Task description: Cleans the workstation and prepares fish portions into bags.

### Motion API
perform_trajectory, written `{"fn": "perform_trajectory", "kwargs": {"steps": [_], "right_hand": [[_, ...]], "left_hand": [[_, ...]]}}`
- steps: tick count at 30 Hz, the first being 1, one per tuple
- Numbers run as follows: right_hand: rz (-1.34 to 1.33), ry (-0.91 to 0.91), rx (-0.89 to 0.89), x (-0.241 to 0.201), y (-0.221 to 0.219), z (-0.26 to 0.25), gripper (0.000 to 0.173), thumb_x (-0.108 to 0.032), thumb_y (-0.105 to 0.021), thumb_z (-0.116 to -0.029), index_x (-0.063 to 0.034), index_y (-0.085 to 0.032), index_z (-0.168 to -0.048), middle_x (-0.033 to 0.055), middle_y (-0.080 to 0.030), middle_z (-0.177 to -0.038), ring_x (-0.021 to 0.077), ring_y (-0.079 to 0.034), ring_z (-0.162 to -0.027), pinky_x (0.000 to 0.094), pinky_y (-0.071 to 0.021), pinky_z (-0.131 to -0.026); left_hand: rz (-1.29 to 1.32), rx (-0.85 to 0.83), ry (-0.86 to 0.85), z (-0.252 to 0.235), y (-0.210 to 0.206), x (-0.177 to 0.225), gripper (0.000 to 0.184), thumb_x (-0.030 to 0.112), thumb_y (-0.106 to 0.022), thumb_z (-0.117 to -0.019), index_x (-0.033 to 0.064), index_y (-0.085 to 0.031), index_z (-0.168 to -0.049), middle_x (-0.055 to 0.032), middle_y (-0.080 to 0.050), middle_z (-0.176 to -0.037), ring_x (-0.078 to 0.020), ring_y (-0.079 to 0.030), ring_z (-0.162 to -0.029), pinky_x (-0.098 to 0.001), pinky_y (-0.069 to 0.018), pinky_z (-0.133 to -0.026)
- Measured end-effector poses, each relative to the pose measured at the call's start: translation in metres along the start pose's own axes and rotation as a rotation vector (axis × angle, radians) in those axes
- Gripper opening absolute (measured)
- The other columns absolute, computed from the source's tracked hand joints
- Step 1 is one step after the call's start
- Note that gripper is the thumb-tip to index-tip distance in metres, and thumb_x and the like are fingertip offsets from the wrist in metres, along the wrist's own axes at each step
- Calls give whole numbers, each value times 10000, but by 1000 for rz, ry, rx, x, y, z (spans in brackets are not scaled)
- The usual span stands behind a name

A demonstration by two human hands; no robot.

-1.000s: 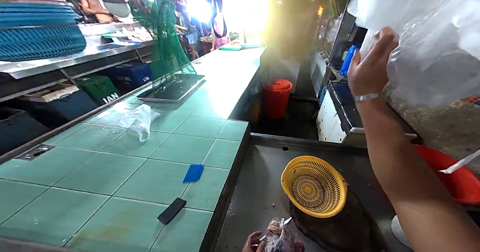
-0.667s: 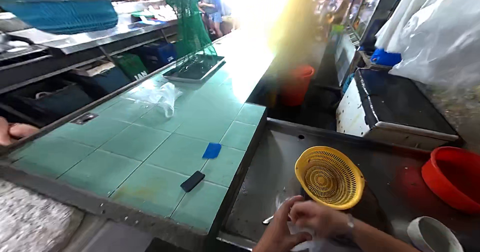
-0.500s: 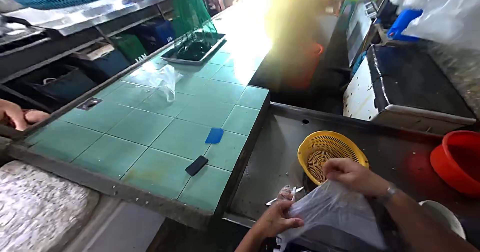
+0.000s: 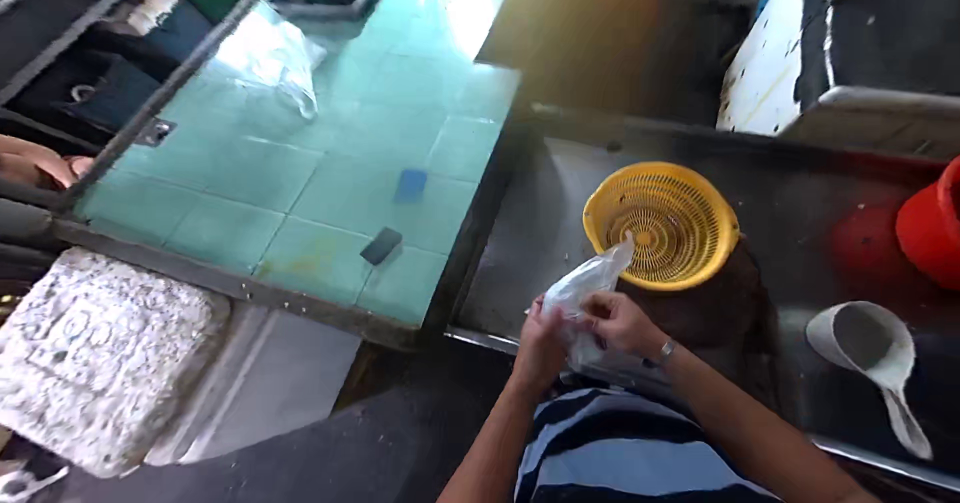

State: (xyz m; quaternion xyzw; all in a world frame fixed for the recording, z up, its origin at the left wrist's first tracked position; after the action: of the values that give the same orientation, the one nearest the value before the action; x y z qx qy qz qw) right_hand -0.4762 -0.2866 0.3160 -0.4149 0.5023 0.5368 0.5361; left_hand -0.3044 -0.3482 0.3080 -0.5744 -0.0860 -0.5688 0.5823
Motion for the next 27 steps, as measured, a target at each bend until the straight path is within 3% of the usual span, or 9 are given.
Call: {"fn": "perform_trajectory", "kwargs": {"steps": [4, 9, 12, 15, 18, 21, 23, 25, 27], "right_hand": [[-32, -295, 298, 80, 68, 22, 252, -177, -697, -966, 27, -642, -1103, 109, -686, -865, 168, -660, -682, 363, -595, -653], [392, 198, 26, 64, 34, 42, 278, -271, -759, -914, -147, -775, -1163, 178, -561, -1445, 325, -476, -1396, 529, -415, -1156], [563, 448, -242, 52, -40, 15, 184, -150, -597, -1005, -135, -769, -1066, 163, -677, -1189, 351, -633, -1142, 549, -519, -993], [710, 162, -292, 43, -70, -13, 355, -36, -494, -1003, -109, -665, -1305, 220, -650, -1179, 372, -702, -895, 553, -591, -770], [832, -86, -443, 52, -76, -32, 607, -19, -466, -1004, -300, -466, -1541, 254, -564, -1359, 451, -680, -955, 633, -561, -791], [834, -289, -632, 91, -69, -46, 606, -8, -595, -934, -233, -528, -1493, 282, -541, -1415, 507, -622, -1145, 708, -502, -911], [600, -289, -633, 105, -59, -60, 596, -3, -617, -913, -174, -549, -1480, 240, -656, -1275, 410, -668, -1088, 626, -531, -932], [225, -250, -521, 114, -47, -69, 480, -27, -579, -971, -148, -597, -1435, 200, -684, -1006, 283, -659, -763, 479, -569, -719], [292, -166, -339, 126, -34, -83, 511, -103, -705, -927, -213, -612, -1417, 152, -670, -1139, 288, -664, -920, 505, -577, -796]], "left_hand": [[476, 294, -66, 23, 44, 11, 456, 376, -210, -1101, 141, -600, -1086, -29, -694, -856, -163, -700, -771, -360, -611, -712], [14, 84, 120, 44, 40, 8, 232, 160, -392, -1018, 182, -533, -1200, 5, -644, -828, -92, -607, -665, -274, -542, -615], [-527, -73, 158, 55, 28, 12, 388, 185, -629, -952, 126, -527, -1322, 6, -634, -851, -57, -549, -615, -224, -484, -545], [-1247, 302, 149, 73, 86, 8, 726, 302, -754, -911, 65, -420, -1510, -146, -694, -1076, -250, -692, -892, -472, -593, -786], [-584, 428, 214, 106, 134, 1, 577, 169, -531, -1052, 125, -296, -1577, -151, -677, -1242, -250, -714, -1031, -438, -626, -846], [-18, 292, -24, 118, 130, 2, 339, 217, -638, -938, 153, -622, -1271, -85, -742, -1095, -200, -730, -929, -405, -621, -792], [-742, 383, -66, 106, 148, 16, 174, 36, -650, -899, 68, -750, -1037, -45, -721, -1044, -112, -685, -909, -288, -584, -790], [-1504, 393, 162, 101, 181, 28, 362, 115, -742, -853, 164, -753, -1212, -137, -638, -1289, -260, -626, -1174, -465, -534, -991], [-1678, 429, 247, 103, 201, 41, 546, 162, -742, -855, 111, -633, -1388, -217, -576, -1413, -358, -565, -1307, -550, -462, -1096]]}}
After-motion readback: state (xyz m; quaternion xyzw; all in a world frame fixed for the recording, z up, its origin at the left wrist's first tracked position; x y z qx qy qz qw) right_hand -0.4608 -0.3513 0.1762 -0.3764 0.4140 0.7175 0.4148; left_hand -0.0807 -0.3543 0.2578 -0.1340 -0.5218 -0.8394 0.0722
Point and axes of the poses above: each hand's wrist, its own z-axis away from the middle knuckle, its own y-axis out of the back of the hand, x = y × z, the point moved 1 cm from there along -z, towards the middle knuckle
